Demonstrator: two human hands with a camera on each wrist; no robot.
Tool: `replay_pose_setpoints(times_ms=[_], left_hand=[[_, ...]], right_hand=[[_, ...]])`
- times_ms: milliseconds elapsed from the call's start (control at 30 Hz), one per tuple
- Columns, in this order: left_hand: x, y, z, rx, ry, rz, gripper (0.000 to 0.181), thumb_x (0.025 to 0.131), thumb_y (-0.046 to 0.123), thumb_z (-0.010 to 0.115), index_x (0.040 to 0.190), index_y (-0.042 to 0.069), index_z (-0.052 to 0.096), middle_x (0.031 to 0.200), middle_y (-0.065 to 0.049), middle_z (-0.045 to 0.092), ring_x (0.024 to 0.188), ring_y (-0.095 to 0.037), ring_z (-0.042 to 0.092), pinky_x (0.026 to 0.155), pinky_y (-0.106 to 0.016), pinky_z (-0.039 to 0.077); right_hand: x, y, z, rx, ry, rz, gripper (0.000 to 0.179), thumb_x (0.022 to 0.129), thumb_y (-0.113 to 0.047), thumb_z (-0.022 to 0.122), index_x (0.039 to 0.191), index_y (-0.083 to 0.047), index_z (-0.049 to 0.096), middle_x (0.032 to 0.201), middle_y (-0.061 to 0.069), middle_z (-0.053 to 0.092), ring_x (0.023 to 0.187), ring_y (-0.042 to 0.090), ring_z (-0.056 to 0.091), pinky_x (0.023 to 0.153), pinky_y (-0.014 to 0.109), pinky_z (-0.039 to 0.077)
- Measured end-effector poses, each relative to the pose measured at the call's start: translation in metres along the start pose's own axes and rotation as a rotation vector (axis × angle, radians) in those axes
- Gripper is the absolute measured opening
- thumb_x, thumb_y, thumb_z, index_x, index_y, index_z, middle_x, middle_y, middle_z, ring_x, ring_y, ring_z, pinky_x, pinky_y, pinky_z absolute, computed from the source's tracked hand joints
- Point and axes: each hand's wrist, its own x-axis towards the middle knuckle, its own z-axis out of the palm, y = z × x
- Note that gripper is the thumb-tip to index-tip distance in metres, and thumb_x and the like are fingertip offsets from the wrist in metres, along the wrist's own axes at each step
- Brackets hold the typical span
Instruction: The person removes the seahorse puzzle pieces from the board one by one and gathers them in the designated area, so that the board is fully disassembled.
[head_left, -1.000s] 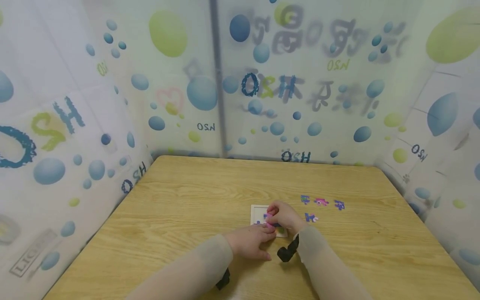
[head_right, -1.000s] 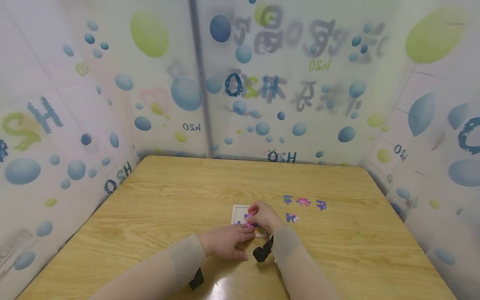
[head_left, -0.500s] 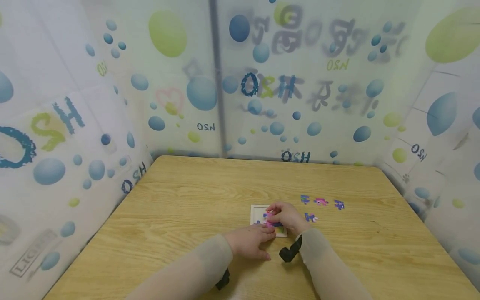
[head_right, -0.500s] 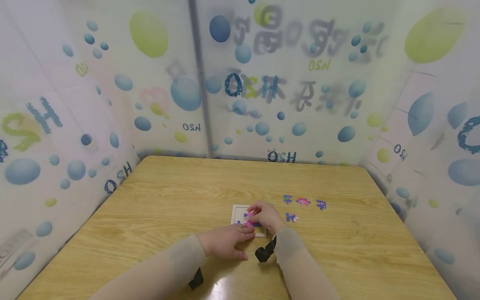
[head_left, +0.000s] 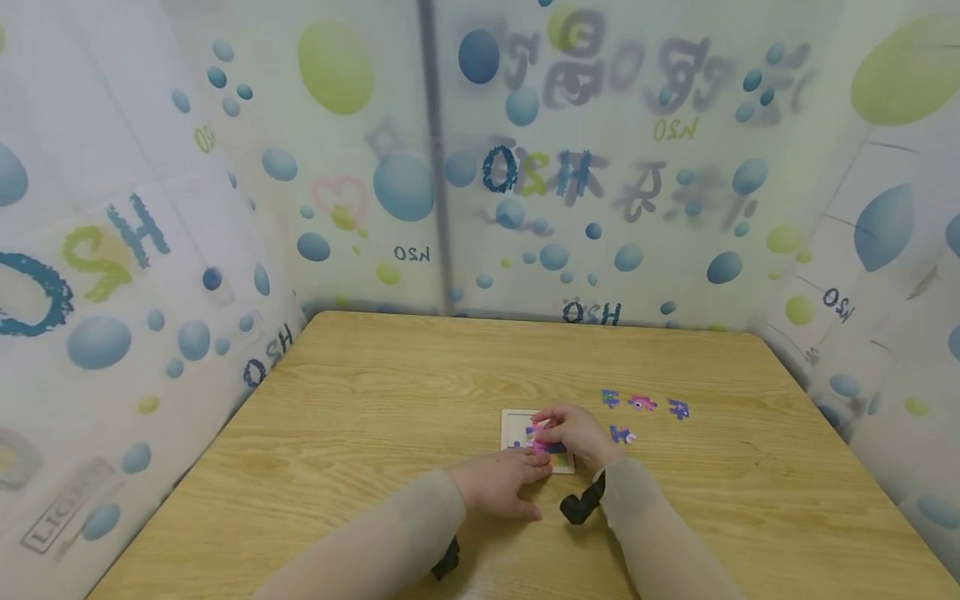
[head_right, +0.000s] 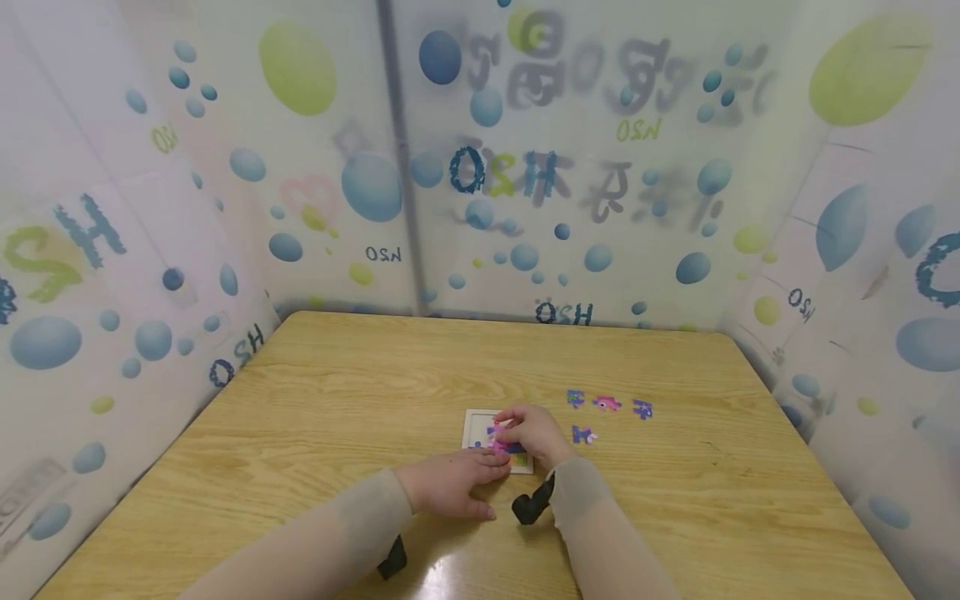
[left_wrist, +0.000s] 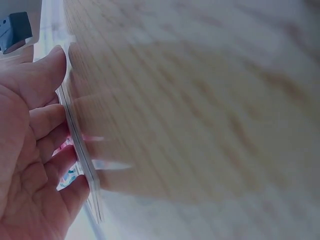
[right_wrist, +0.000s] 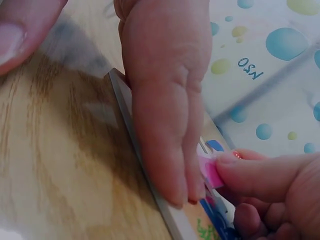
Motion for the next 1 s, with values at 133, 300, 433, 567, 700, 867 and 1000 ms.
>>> replay_pose_setpoints(times_ms=[133,300,433,567,700,867,1000], left_hand=[[0.000,0.000,0.000,0.000,0.000,-0.004,0.068,0.092,0.047,0.059,0.146,0.010,0.042,0.154,-0.003,0.032,0.142,-0.016,0.027,0.115,-0.029,0.022],[-0.001,0.001,-0.001,-0.001,-0.001,-0.002,0.067,0.092,0.047,0.059,0.146,0.010,0.042,0.154,-0.003,0.033,0.142,-0.016,0.027,0.115,-0.028,0.022],[-0.001,0.001,-0.002,0.003,-0.005,-0.002,0.067,0.092,0.047,0.059,0.146,0.010,0.042,0.154,-0.003,0.033,0.142,-0.017,0.027,0.115,-0.028,0.022],[-0.001,0.001,-0.001,0.003,-0.014,-0.008,0.068,0.093,0.048,0.058,0.147,0.011,0.041,0.154,-0.003,0.031,0.143,-0.017,0.026,0.115,-0.028,0.021],[0.000,0.001,0.000,-0.002,-0.020,-0.019,0.067,0.093,0.047,0.058,0.147,0.012,0.040,0.155,-0.002,0.030,0.143,-0.017,0.024,0.115,-0.029,0.020],[-0.001,0.003,-0.002,-0.020,-0.028,-0.031,0.067,0.093,0.047,0.058,0.147,0.012,0.040,0.155,0.000,0.030,0.143,-0.016,0.024,0.116,-0.028,0.019],[-0.002,0.004,-0.004,-0.020,-0.030,-0.027,0.066,0.093,0.047,0.058,0.147,0.012,0.040,0.155,0.000,0.030,0.143,-0.017,0.025,0.116,-0.029,0.020]], right_hand=[[0.000,0.000,-0.001,0.029,0.010,-0.009,0.020,0.085,0.003,0.067,0.104,-0.003,0.070,0.081,0.008,0.062,0.077,0.022,0.055,0.073,0.029,0.044],[0.001,0.001,-0.002,0.073,0.012,-0.017,0.020,0.084,0.002,0.068,0.104,-0.001,0.069,0.089,0.007,0.065,0.084,0.021,0.056,0.078,0.030,0.044],[0.000,0.001,-0.003,0.079,0.004,-0.025,0.021,0.084,0.000,0.069,0.105,0.000,0.068,0.096,0.008,0.064,0.089,0.022,0.055,0.081,0.032,0.041],[-0.001,0.001,-0.005,0.096,-0.004,-0.015,0.020,0.085,-0.001,0.068,0.105,-0.001,0.068,0.101,0.008,0.063,0.095,0.024,0.054,0.087,0.036,0.039],[0.000,0.000,-0.008,0.142,-0.013,0.006,0.020,0.085,-0.002,0.068,0.105,-0.002,0.068,0.105,0.008,0.063,0.100,0.025,0.052,0.091,0.039,0.037],[-0.002,-0.003,-0.015,0.156,-0.032,0.000,0.025,0.085,-0.006,0.069,0.110,-0.002,0.067,0.109,0.009,0.061,0.107,0.028,0.048,0.097,0.044,0.034],[-0.003,-0.003,-0.028,0.124,-0.041,-0.029,0.029,0.087,-0.009,0.068,0.115,-0.001,0.065,0.111,0.009,0.060,0.108,0.028,0.044,0.093,0.043,0.032]])
